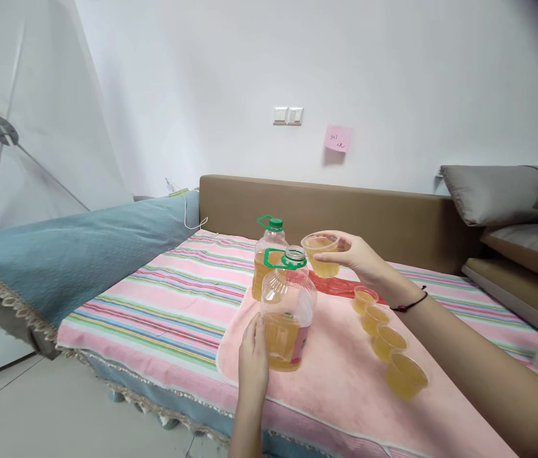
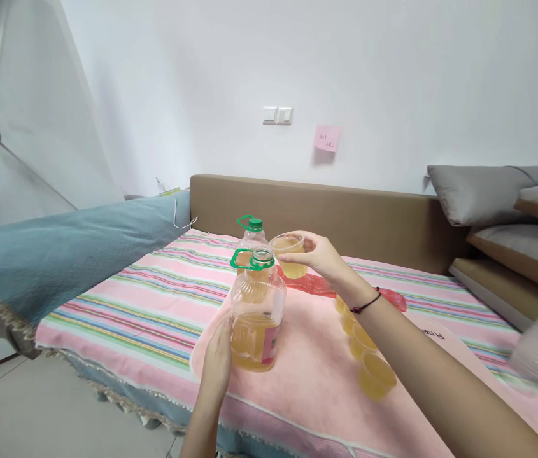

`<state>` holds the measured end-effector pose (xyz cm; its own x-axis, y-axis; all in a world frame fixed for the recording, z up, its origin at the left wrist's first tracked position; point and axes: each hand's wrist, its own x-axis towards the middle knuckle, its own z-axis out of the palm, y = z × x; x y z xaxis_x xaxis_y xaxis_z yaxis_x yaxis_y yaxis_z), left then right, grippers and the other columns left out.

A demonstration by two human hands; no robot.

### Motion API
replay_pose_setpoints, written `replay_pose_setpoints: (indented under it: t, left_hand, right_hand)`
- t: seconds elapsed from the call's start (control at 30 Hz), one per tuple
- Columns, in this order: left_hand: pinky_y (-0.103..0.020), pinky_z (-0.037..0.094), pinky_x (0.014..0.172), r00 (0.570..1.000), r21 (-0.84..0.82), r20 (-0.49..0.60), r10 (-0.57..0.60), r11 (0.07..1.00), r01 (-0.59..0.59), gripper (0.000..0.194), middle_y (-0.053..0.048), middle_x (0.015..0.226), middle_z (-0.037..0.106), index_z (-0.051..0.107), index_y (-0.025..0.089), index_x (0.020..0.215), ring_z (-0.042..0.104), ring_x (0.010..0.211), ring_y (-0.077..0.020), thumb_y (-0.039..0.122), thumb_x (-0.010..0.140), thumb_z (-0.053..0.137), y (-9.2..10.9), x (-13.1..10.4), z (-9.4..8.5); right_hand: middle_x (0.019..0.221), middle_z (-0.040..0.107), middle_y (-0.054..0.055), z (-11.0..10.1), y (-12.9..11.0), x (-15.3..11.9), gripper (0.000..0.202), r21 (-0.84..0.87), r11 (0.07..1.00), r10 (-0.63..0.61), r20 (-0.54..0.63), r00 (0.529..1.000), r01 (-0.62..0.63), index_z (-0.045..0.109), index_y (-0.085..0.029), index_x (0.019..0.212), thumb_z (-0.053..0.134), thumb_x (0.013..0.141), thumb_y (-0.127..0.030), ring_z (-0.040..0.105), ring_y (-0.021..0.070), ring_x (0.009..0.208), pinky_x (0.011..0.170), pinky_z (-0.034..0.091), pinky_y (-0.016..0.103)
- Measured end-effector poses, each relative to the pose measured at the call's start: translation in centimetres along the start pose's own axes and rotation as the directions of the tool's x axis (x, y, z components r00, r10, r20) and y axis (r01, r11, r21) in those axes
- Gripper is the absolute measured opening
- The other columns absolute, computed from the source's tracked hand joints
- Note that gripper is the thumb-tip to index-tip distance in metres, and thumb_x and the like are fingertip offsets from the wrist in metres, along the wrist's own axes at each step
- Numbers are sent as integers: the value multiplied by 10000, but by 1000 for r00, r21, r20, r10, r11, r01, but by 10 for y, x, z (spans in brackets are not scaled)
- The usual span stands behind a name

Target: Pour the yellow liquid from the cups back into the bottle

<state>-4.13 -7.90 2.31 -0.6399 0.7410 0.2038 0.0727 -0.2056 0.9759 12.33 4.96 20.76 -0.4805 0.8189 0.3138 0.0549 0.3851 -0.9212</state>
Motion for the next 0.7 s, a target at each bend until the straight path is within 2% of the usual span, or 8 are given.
replay_pose_setpoints:
  t: [0.17,0.27,0.47,0.7]
  left_hand:
    - [-418,494,1009,1000,5,26,-6,1000,6,484,-134,1276,682,679,156,1162,624,1201,-278,486,945,399,-3,-1,-1]
    - [-413,493,1011,999,3,34,-10,1000,10,482,-130,1288,677,672,159,1184,620,1211,-276,481,953,397,-2,-1,-2]
    - [-377,513,992,1000,5,11,-13,1000,13,451,-111,1244,702,693,175,1156,643,1179,-261,470,952,420,0,-1,-1]
    - [-382,506,1007,999,-10,29,-19,1000,19,470,-121,1290,678,686,166,1167,636,1191,-262,482,953,412,0,-2,-1]
  right_hand:
    - [1113,749,91,-3,-7,3,533,-80,997,18,6,1000,-18,704,-221,1070,871,569,-290,687,282,1039,930,529,448]
    - [1114,744,89,-5,-9,5,506,-100,995,0,49,999,5,702,-223,1060,864,584,-283,686,278,1034,907,538,436]
    - [1097,744,76,-9,-13,8,484,-151,988,-7,89,996,21,698,-229,1073,846,614,-270,681,260,1027,877,545,406]
    - [1112,743,71,-13,-15,14,480,-218,975,-7,118,993,33,714,-244,1057,857,603,-309,673,270,1047,873,543,406]
